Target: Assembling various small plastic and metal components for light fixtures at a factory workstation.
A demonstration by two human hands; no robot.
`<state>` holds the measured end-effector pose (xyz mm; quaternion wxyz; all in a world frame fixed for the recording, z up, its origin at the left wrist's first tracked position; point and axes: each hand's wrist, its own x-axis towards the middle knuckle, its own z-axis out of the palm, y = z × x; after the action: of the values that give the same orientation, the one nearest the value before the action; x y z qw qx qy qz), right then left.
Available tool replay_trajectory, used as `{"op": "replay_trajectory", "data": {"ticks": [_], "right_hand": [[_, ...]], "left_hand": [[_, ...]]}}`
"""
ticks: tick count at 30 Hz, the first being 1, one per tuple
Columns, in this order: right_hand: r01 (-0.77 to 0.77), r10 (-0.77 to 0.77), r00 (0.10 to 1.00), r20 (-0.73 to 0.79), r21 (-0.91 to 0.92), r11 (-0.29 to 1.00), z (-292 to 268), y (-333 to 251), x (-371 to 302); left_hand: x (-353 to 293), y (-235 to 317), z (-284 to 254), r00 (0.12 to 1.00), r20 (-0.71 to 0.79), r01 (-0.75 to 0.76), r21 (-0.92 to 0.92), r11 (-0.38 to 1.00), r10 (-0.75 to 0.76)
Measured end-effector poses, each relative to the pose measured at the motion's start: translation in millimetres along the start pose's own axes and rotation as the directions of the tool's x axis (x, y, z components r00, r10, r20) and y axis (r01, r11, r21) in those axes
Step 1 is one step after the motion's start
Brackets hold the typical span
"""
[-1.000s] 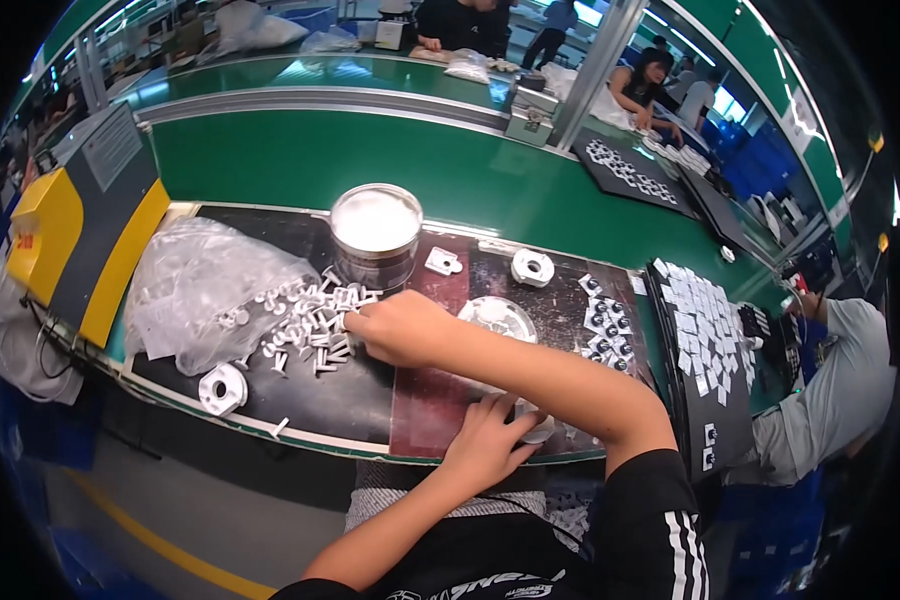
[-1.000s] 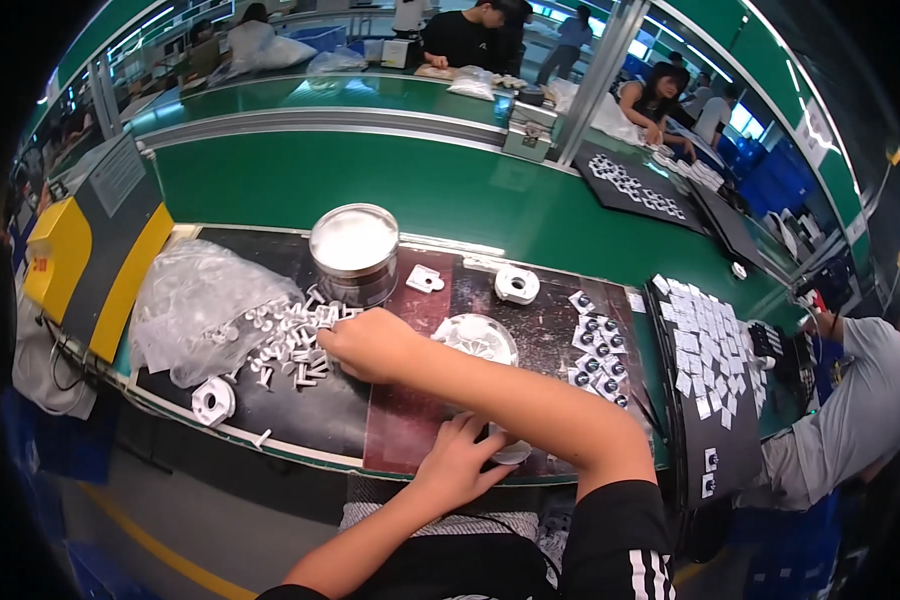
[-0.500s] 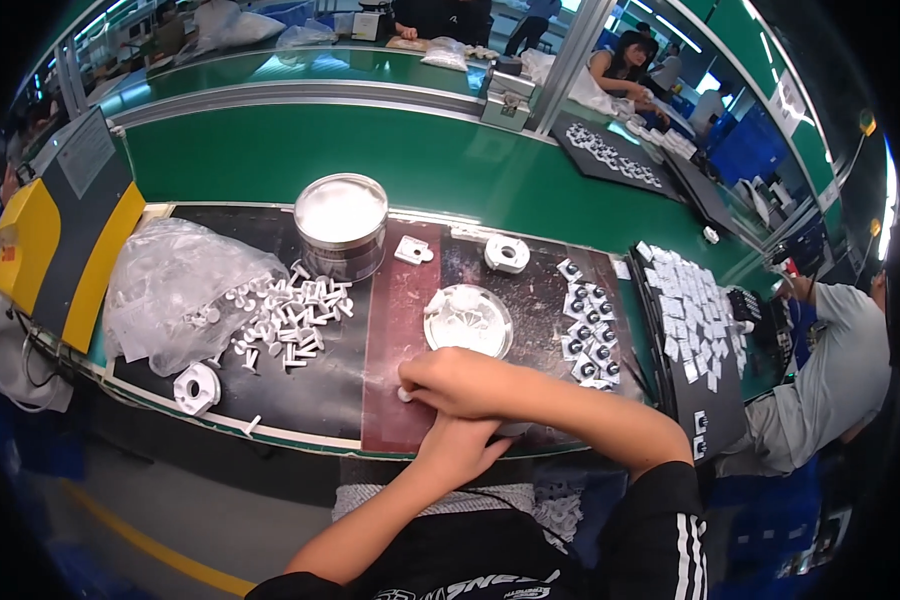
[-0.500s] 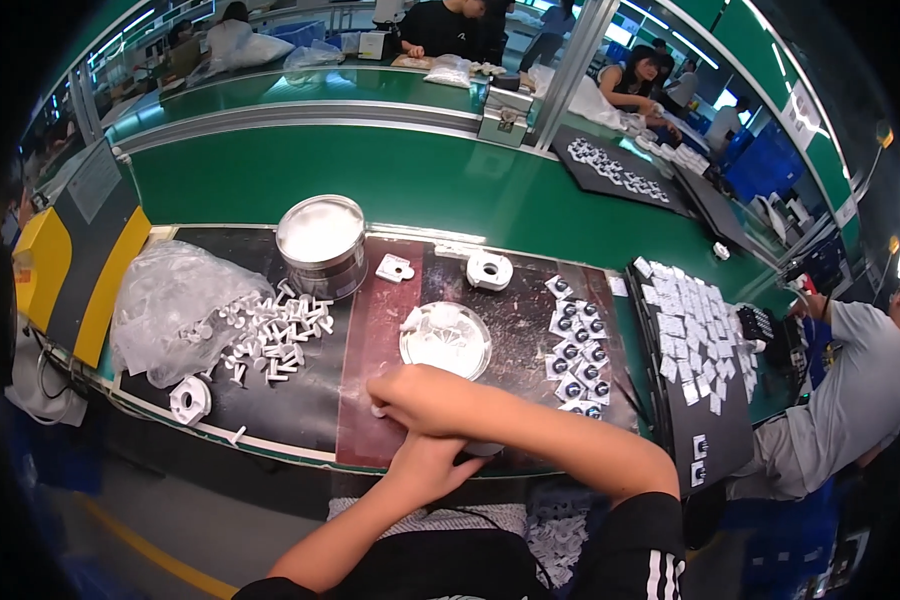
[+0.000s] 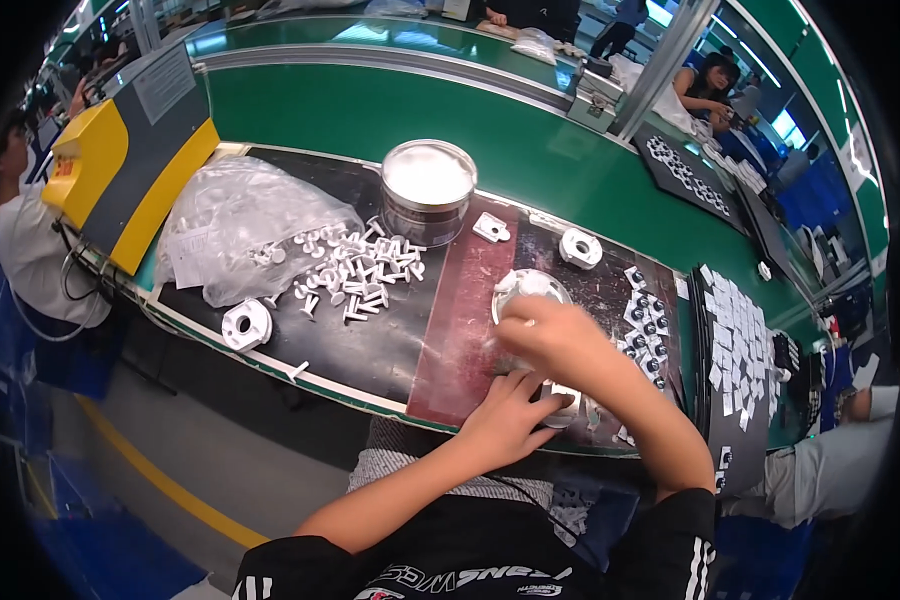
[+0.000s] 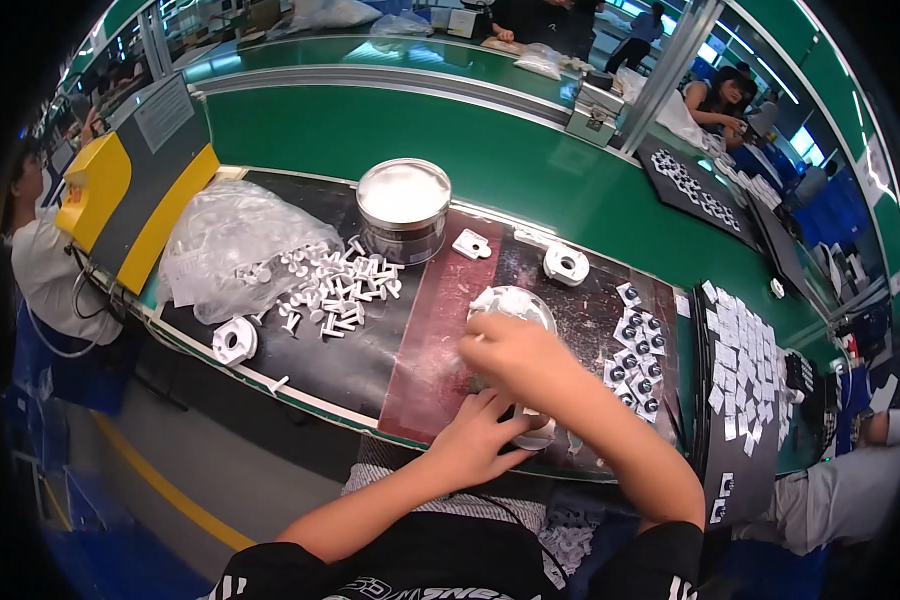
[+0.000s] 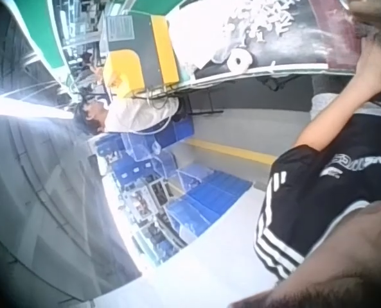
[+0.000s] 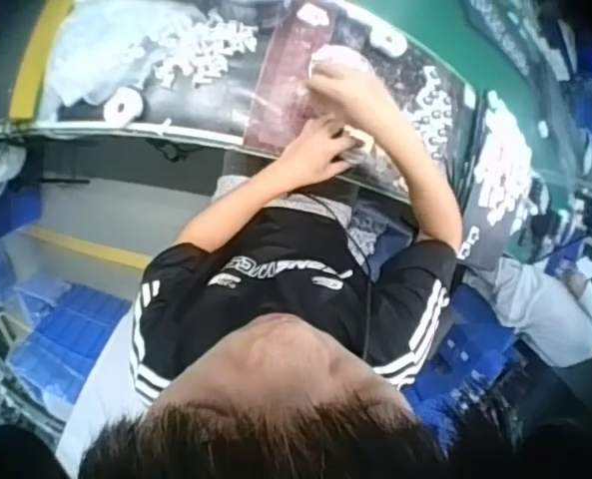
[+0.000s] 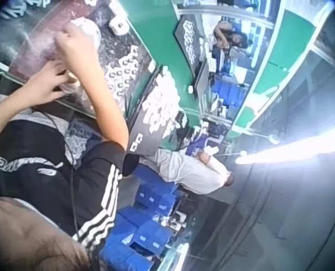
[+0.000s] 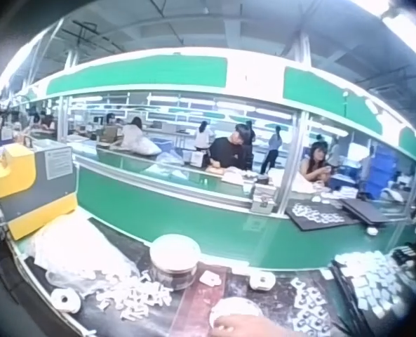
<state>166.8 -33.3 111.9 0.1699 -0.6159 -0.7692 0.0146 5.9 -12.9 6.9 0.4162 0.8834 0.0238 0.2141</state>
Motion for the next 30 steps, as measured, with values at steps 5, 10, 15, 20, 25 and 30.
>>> {"op": "replay_trajectory", "data": {"ticks": [5,10,15,20,25,30], "right_hand": [[-0.213,0.227,0.93,-0.288,0.079,0.974,-22.2,53.7,-23.0],[-0.334,0.309,0.922,-0.235,-0.074,0.94,-10.9,82.4,-40.3],[-0.299,0.249,0.925,-0.287,-0.143,0.944,8.7,89.0,-35.0],[-0.272,0.212,0.938,-0.274,-0.204,0.941,19.8,100.0,-31.6],[-0.266,0.205,0.946,-0.253,-0.237,0.935,15.4,97.4,-32.3],[-0.54,0.602,0.772,-0.203,0.29,0.79,-2.7,69.8,-41.8]], "left_hand": [[2.3,1.1,0.5,0.995,-0.085,-0.046,0.024,0.999,0.048],[2.0,-0.3,-1.7,0.997,-0.069,-0.029,-0.001,1.0,0.029],[2.8,-0.3,-1.3,0.998,-0.055,-0.028,0.004,1.0,0.028],[1.8,0.3,-0.5,0.997,-0.069,-0.034,0.003,0.999,0.034],[2.6,-0.4,-0.6,0.997,-0.063,-0.042,0.004,0.999,0.042],[1.7,-0.5,-0.3,0.996,-0.079,-0.041,0.003,0.999,0.041]]}}
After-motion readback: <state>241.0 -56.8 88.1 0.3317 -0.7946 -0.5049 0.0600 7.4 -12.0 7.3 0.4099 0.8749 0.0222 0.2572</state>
